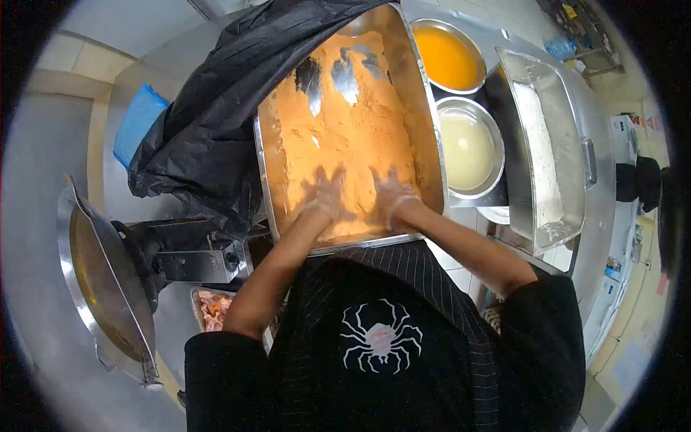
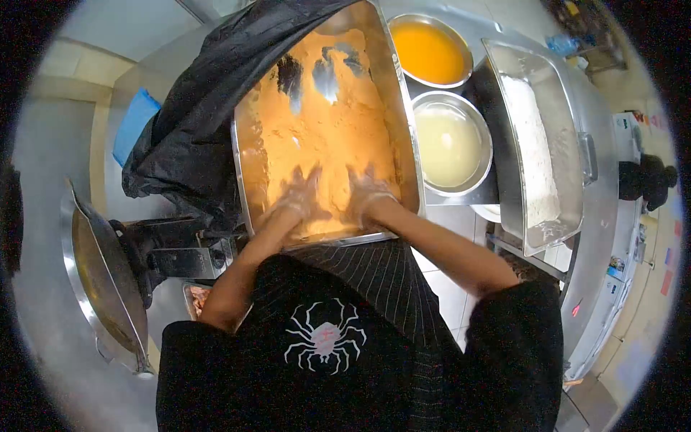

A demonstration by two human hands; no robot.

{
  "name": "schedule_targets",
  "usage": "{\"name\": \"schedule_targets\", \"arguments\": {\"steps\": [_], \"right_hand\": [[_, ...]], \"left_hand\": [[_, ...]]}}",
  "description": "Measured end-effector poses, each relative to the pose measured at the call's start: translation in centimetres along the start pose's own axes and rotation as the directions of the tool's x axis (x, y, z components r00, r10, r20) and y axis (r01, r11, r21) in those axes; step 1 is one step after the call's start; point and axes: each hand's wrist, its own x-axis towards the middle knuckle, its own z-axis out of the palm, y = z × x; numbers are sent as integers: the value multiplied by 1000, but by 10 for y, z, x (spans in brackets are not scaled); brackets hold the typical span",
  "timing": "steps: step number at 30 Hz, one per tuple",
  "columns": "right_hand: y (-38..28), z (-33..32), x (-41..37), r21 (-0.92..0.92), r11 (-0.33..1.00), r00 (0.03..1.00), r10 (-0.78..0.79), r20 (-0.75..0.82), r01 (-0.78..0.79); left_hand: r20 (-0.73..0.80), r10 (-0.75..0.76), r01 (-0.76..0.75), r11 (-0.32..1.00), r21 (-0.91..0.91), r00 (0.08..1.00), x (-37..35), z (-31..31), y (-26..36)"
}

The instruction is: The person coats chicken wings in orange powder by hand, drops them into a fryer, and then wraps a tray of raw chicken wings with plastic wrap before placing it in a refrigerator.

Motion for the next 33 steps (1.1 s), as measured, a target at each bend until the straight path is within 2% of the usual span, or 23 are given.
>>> {"name": "schedule_targets", "arguments": {"steps": [2, 4, 5, 6, 8, 9, 10, 11, 12, 13, 15, 16, 17, 19, 20, 22, 23, 24, 26, 28, 29, 31, 33], "right_hand": [[-9, -9, 11, 77, 996, 998, 48, -29, -46], [2, 14, 68, -201, 979, 995, -44, -94, 24], [10, 12, 78, -201, 979, 995, -44, -91, 25], [20, 12, 84, -424, 890, 968, -230, -101, 167], [28, 7, 76, -621, 736, 915, -397, -75, 268], [27, -10, 58, -436, 826, 906, -420, -52, 358], [26, -28, 41, -227, 873, 892, -450, -33, 432], [29, -44, 27, -226, 873, 893, -450, -29, 432], [33, -60, 16, -71, 888, 886, -459, -73, 454], [34, -74, 10, 85, 878, 879, -461, -117, 472], [28, -112, 30, 215, 926, 945, -325, 36, 310], [27, -113, 42, 211, 926, 944, -327, 35, 313], [26, -104, 58, -232, 902, 910, -398, -118, 364], [20, -66, 116, -643, 715, 823, -520, -227, 274], [15, -25, 162, -576, 791, 654, -550, -520, 207], [9, -21, 166, -496, 849, 418, -522, -743, 178], [2, -37, 119, -244, 917, 754, -399, -522, 316], [-2, -48, 86, 40, 947, 937, -308, -165, 319], [0, -38, 64, -122, 909, 916, -388, 107, 399], [-2, -41, 10, -251, 897, 931, -352, 92, 364], [2, -38, -4, -257, 895, 931, -353, 96, 365], [12, -33, -19, -330, 926, 965, -236, -118, 186], [10, -27, -9, -235, 965, 987, -137, -89, 113]], "left_hand": [[-159, 31, -39, 998, -48, 987, 45, 7, -10], [-132, 63, -56, 997, 52, 989, 70, 3, -13], [-116, 92, -73, 986, 152, 989, 74, 3, -14], [-110, 92, -75, 986, 152, 990, 65, 1, -19], [-133, 103, -148, 907, -394, 986, 41, -22, -27], [-273, 100, -192, 922, -336, 957, 32, -22, -26], [-273, 104, -196, 921, -336, 956, 17, -34, -26], [-271, 168, -259, 901, -349, 948, -3, -54, -26], [-270, 230, -320, 876, -360, 935, -14, -64, -29], [-267, 227, -316, 877, -362, 937, -12, -64, -35], [-405, 92, -204, 948, -245, 910, 11, -73, -52], [-435, 15, -133, 961, -243, 901, 29, -77, -56], [-417, -38, -74, 965, -250, 908, 55, -73, -56], [-339, -94, 9, 970, -243, 936, 90, -70, -48], [-298, -83, 5, 968, -252, 951, 92, -68, -39], [-194, -6, -75, 910, -408, 981, 92, -60, -29], [-129, 64, -124, 831, -542, 990, 91, -51, -31], [-62, 120, -133, 790, -599, 991, 82, -46, -29], [255, 253, -150, 919, -365, 933, 41, -60, -19], [-51, 301, -300, 953, 36, 952, -1, -35, -18], [-54, 299, -298, 954, 29, 953, -14, -28, -17], [-30, 82, -73, 975, 211, 996, -31, -18, -12], [-9, 15, -14, 995, 98, 1000, -17, -20, -6]]}}
